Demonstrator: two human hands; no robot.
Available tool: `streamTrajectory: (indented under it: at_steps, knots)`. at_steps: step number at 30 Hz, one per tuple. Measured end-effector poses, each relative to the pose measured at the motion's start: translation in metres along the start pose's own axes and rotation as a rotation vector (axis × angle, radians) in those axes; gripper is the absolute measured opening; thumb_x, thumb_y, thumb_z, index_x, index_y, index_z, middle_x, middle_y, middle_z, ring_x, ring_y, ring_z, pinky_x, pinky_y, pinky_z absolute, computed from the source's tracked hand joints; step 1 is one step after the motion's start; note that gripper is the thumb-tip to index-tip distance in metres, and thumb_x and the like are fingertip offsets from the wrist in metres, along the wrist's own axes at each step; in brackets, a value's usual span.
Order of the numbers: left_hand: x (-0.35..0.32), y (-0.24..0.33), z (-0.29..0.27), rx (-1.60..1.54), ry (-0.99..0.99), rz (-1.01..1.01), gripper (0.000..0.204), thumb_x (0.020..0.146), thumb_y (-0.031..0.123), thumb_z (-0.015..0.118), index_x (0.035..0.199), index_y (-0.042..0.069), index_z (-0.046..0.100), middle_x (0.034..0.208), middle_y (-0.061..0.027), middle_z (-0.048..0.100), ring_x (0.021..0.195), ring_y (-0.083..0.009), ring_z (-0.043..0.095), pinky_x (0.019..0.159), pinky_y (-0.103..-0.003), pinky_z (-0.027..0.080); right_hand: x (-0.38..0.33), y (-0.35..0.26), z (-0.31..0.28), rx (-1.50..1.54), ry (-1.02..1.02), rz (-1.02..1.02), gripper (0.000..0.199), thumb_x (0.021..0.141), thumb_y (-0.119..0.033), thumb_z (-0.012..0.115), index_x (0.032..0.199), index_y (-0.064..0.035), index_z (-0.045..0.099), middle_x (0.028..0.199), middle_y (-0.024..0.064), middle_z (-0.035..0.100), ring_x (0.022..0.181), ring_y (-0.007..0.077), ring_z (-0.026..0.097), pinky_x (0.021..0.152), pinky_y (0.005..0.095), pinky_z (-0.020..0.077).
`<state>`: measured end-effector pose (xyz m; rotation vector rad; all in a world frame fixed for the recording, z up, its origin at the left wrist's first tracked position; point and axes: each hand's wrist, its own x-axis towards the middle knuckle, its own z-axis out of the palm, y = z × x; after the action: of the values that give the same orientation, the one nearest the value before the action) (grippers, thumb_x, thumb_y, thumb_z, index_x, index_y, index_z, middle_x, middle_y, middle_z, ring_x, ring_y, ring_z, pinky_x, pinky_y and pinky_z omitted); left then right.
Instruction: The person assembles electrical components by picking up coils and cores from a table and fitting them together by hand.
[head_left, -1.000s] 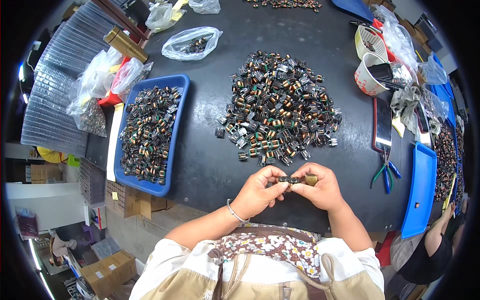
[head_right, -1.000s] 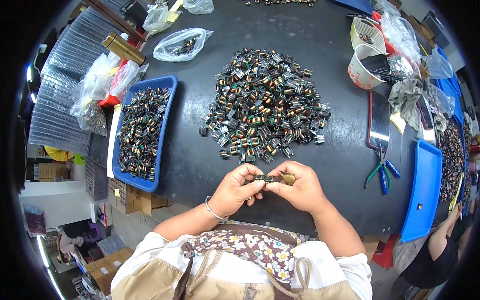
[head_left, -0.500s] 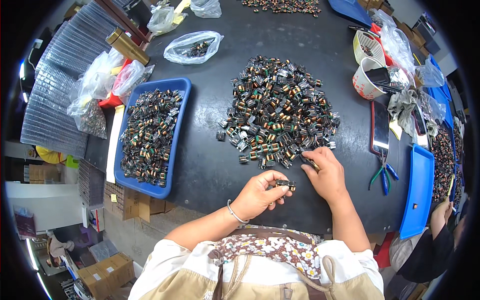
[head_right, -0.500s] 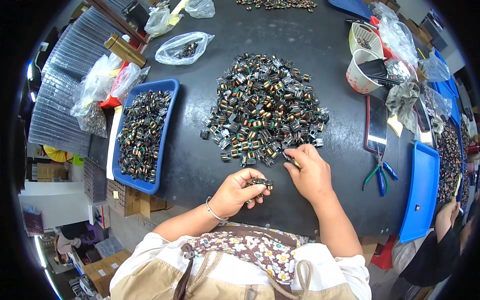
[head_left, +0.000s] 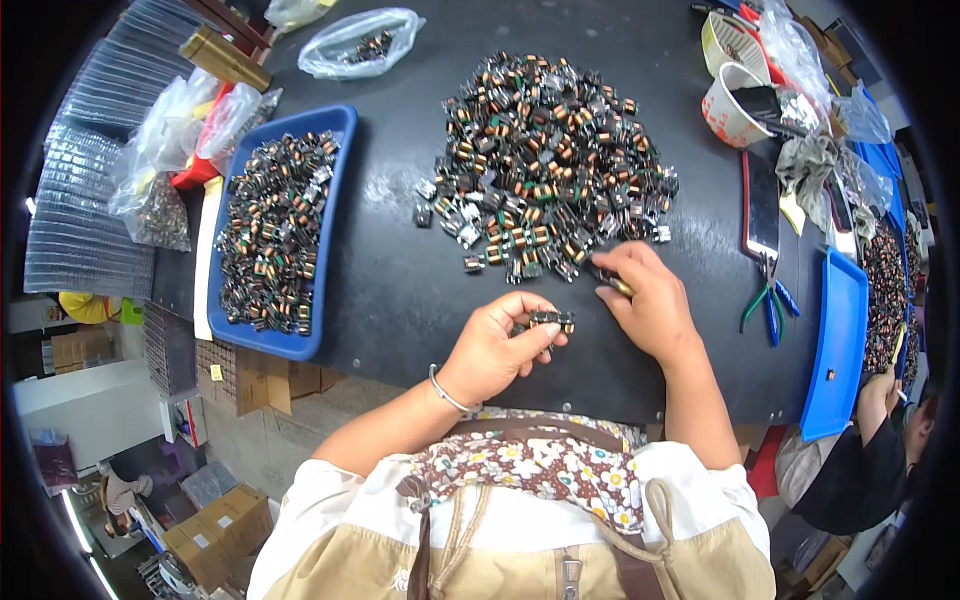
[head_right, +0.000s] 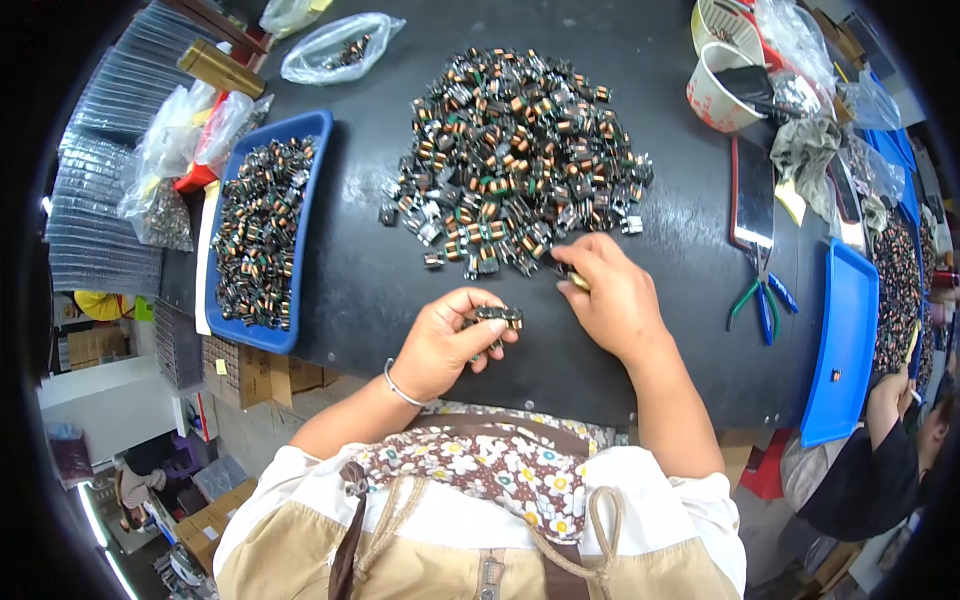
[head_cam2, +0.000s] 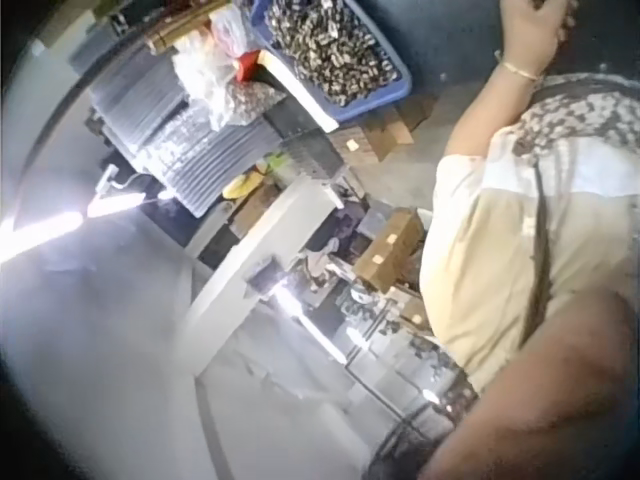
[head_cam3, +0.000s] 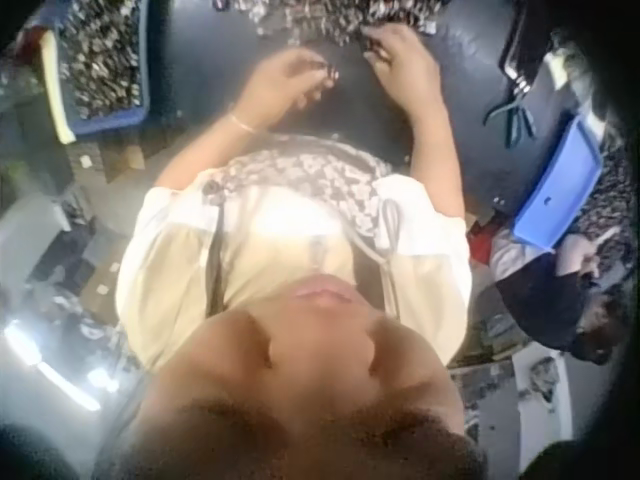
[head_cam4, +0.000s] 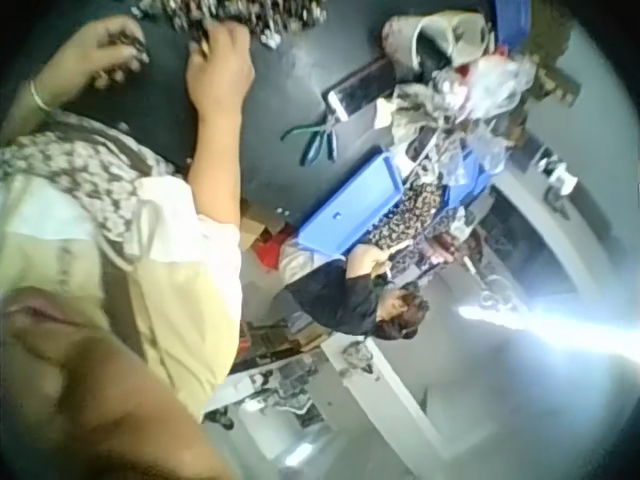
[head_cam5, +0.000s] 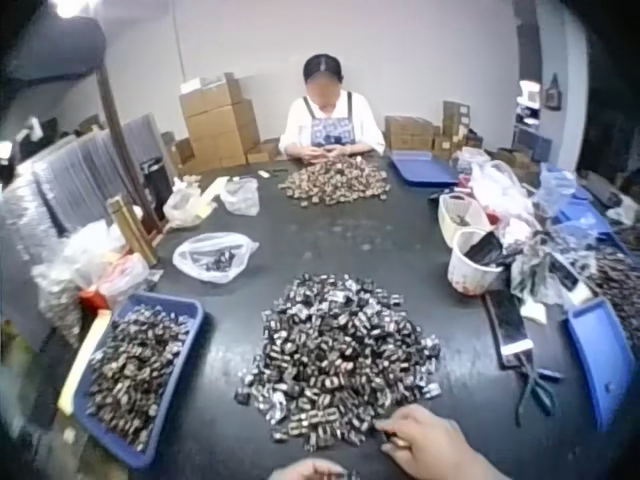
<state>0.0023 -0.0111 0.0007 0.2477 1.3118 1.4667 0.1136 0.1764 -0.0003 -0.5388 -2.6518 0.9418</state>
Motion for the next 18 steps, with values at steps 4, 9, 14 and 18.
streamTrajectory:
  at_steps: [4, 9, 14, 18]
  knots:
    - [0.002, -0.001, 0.004, 0.071, 0.005, 0.007, 0.013, 0.090, 0.007, 0.061, 0.102, 0.003, 0.058, 0.087, -0.0086, 0.067, 0.065, -0.0070, 0.059, 0.049, -0.017, 0.044, 0.005, 0.005, 0.005, 0.040, 0.013, 0.018, 0.024, 0.074, -0.006, 0.070, 0.098, -0.0077, 0.065, 0.095, 0.0060, 0.062, 0.085, 0.0273, 0.063, 0.074, 0.0363, 0.0508]
    - [0.003, -0.001, 0.005, 0.120, 0.020, 0.074, 0.015, 0.089, 0.006, 0.062, 0.102, 0.003, 0.058, 0.087, -0.0085, 0.068, 0.065, -0.0063, 0.059, 0.049, -0.016, 0.044, 0.000, 0.003, -0.002, 0.535, -0.189, 0.250, 0.022, 0.082, -0.002, 0.062, 0.104, -0.0017, 0.065, 0.095, 0.0124, 0.065, 0.085, 0.0221, 0.065, 0.074, 0.0306, 0.0497]
    - [0.007, -0.002, 0.004, 0.140, 0.015, 0.100, 0.016, 0.089, 0.006, 0.063, 0.104, 0.004, 0.057, 0.088, -0.0084, 0.068, 0.066, -0.0059, 0.059, 0.049, -0.016, 0.044, -0.006, -0.004, -0.003, 0.589, -0.176, 0.116, 0.025, 0.082, -0.002, 0.063, 0.107, -0.0024, 0.064, 0.092, 0.0081, 0.065, 0.081, 0.0159, 0.064, 0.074, 0.0279, 0.0495]
    - [0.011, -0.002, 0.004, 0.148, 0.001, 0.115, 0.017, 0.089, 0.005, 0.063, 0.104, 0.004, 0.057, 0.089, -0.0086, 0.068, 0.066, -0.0062, 0.060, 0.049, -0.016, 0.044, -0.009, -0.004, 0.001, 0.754, -0.207, 0.265, 0.023, 0.079, -0.004, 0.068, 0.102, -0.0020, 0.063, 0.084, 0.0038, 0.063, 0.073, 0.0097, 0.058, 0.066, 0.0267, 0.0475]
